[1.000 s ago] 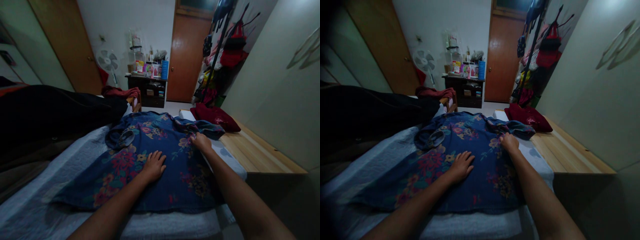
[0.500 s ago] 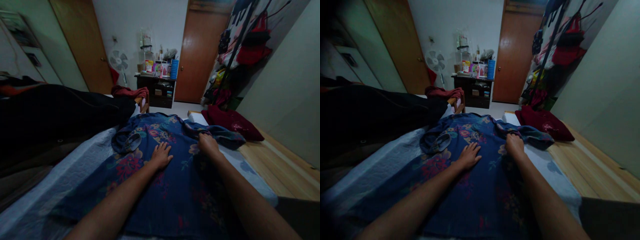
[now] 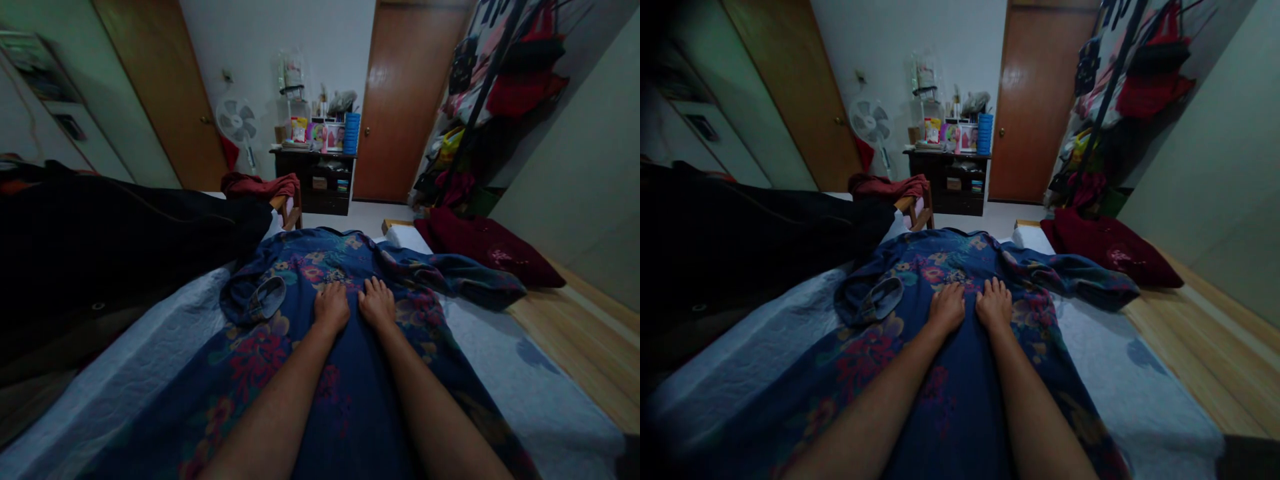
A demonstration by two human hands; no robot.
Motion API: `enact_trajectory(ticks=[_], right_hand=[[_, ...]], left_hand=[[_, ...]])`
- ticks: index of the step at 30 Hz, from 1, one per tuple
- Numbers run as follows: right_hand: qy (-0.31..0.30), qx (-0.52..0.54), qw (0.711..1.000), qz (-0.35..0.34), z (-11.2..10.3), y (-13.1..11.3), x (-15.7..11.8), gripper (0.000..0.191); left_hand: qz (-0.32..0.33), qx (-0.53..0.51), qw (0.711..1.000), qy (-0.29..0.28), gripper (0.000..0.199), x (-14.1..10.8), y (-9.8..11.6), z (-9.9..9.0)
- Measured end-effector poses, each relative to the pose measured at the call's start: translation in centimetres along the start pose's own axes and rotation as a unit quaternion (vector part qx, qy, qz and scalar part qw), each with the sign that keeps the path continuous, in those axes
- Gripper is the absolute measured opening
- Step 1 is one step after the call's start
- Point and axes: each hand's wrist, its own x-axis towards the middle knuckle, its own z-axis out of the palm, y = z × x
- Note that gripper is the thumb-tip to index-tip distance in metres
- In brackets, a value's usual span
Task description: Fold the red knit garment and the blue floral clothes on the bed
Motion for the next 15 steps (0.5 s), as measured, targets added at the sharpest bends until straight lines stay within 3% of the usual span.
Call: enact_trajectory(ticks=[4,9,15], right_hand=[[0.018,0.003,1.0,0.004,-0.1,0.0,-0.1,0.053],[0.059,0.025,0.998,0.007,-0.3,0.0,-0.3,0.046],[0.078,0.029,0.996,0.012,-0.6,-0.1,-0.3,0.037]], left_hand=[[-0.054,0.0,0.998,-0.022,0.029,2.1,1.2,-1.0],[-0.152,-0.018,0.987,0.04,0.03,3.5,1.2,0.2],[-0.107,-0.05,0.992,0.04,0.025,4.0,-0.5,1.3]])
